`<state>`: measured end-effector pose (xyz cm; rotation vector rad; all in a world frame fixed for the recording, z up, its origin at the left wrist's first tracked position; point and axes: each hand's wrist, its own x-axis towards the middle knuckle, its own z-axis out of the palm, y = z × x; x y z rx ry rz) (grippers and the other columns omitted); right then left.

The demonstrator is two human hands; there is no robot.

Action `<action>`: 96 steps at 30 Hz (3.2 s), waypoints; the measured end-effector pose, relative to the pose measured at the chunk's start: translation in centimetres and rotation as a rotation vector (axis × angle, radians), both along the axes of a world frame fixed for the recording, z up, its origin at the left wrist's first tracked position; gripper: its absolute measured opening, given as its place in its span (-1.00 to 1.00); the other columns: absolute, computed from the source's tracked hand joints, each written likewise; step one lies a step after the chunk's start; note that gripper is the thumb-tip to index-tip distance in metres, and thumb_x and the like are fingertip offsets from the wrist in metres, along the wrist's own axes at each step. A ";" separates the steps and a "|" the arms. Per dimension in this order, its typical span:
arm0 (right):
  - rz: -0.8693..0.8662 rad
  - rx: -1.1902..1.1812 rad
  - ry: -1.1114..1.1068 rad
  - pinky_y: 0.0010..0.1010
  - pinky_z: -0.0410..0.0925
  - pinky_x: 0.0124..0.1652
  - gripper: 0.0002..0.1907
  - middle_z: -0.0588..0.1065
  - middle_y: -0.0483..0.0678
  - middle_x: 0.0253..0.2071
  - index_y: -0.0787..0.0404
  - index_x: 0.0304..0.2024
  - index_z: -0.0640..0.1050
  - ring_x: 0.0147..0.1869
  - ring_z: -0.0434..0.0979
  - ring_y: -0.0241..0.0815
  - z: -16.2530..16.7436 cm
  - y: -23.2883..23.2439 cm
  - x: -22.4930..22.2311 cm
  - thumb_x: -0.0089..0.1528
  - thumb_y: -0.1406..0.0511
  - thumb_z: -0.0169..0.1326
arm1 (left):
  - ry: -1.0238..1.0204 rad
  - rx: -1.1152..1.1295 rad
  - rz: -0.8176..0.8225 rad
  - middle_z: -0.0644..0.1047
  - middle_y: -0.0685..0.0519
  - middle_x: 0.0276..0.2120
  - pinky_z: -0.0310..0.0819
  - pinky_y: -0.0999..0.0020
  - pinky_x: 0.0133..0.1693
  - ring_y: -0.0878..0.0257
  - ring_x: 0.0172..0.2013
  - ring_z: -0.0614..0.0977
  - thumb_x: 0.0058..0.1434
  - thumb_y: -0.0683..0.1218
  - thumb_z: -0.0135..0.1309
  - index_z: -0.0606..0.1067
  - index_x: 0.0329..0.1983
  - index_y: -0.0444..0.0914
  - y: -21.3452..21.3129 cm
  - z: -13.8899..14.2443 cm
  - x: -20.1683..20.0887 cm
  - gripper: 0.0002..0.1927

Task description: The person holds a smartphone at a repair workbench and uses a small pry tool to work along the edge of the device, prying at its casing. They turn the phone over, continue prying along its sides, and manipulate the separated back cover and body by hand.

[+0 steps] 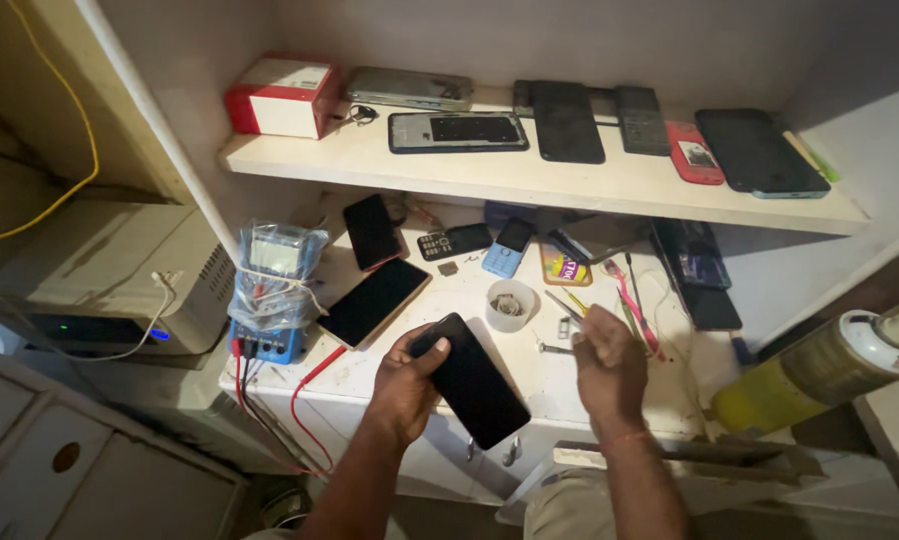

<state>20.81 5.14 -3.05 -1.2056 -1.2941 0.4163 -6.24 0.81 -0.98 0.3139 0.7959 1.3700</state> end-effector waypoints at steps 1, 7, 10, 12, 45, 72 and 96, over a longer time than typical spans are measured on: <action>-0.109 0.153 -0.259 -0.42 0.44 0.06 -0.71 0.59 0.10 0.01 0.31 0.02 0.57 0.09 0.60 -0.15 0.0 0.5 0.9 0.23 0.47 0.18 | -0.001 0.021 0.003 0.61 -0.07 -0.11 0.57 0.12 0.08 0.11 -0.09 0.65 0.16 -0.23 0.19 0.45 0.10 -0.30 0.0 0.0 0.0 -0.59; -0.416 0.145 -0.631 -0.10 0.43 -0.05 -0.82 0.59 0.14 -0.25 0.23 -0.17 0.68 -0.13 0.59 0.14 0.9 0.0 3.9 0.20 0.33 0.17 | 0.006 0.089 0.015 0.61 -0.07 -0.11 0.57 0.16 0.05 0.13 -0.11 0.65 0.19 -0.23 0.19 0.46 0.09 -0.33 0.1 -0.3 0.3 -0.62; -0.450 -0.082 -0.636 -0.01 0.42 -0.19 -0.83 0.56 0.17 -0.40 0.13 -0.29 0.71 -0.26 0.57 0.23 1.7 0.0 3.4 0.19 0.24 0.15 | 0.015 0.072 0.005 0.61 -0.06 -0.11 0.58 0.16 0.04 0.13 -0.12 0.65 0.20 -0.22 0.18 0.46 0.08 -0.31 0.2 -0.3 0.1 -0.63; -0.441 -0.187 -0.615 0.01 0.42 -0.22 -0.81 0.55 0.18 -0.44 0.10 -0.33 0.71 -0.28 0.57 0.26 2.0 0.1 3.0 0.20 0.21 0.11 | 0.004 0.083 0.006 0.62 -0.06 -0.11 0.59 0.18 0.04 0.13 -0.12 0.66 0.20 -0.22 0.17 0.46 0.08 -0.31 0.2 -0.2 0.1 -0.63; -0.372 -0.471 -0.765 -0.17 0.46 -0.26 -0.71 0.61 0.11 -0.43 0.28 -0.38 0.67 -0.37 0.63 0.02 4.6 1.8 6.2 0.27 0.22 0.06 | 0.037 0.052 -0.025 0.62 -0.04 -0.13 0.60 0.13 0.01 0.14 -0.13 0.66 0.19 -0.21 0.18 0.46 0.09 -0.29 0.3 0.5 0.5 -0.62; 0.405 -0.731 1.315 -0.48 0.46 -0.28 -0.87 0.54 -0.09 -0.41 0.19 -0.26 0.60 -0.34 0.56 -0.26 6.5 -3.9 -3.7 0.13 0.43 0.15 | 0.124 -0.086 -0.064 0.62 -0.07 -0.12 0.63 0.12 0.06 0.13 -0.11 0.67 0.14 -0.18 0.20 0.47 0.12 -0.25 -0.3 2.0 -0.1 -0.56; 0.482 -0.638 1.206 -0.42 0.47 -0.19 -0.71 0.53 -0.09 -0.31 0.20 -0.04 0.58 -0.25 0.56 -0.23 7.2 -4.3 -4.4 0.17 0.45 0.14 | 0.059 0.009 -0.048 0.62 -0.08 -0.11 0.62 0.11 0.05 0.12 -0.13 0.67 0.18 -0.21 0.19 0.45 0.11 -0.29 0.1 0.9 0.0 -0.59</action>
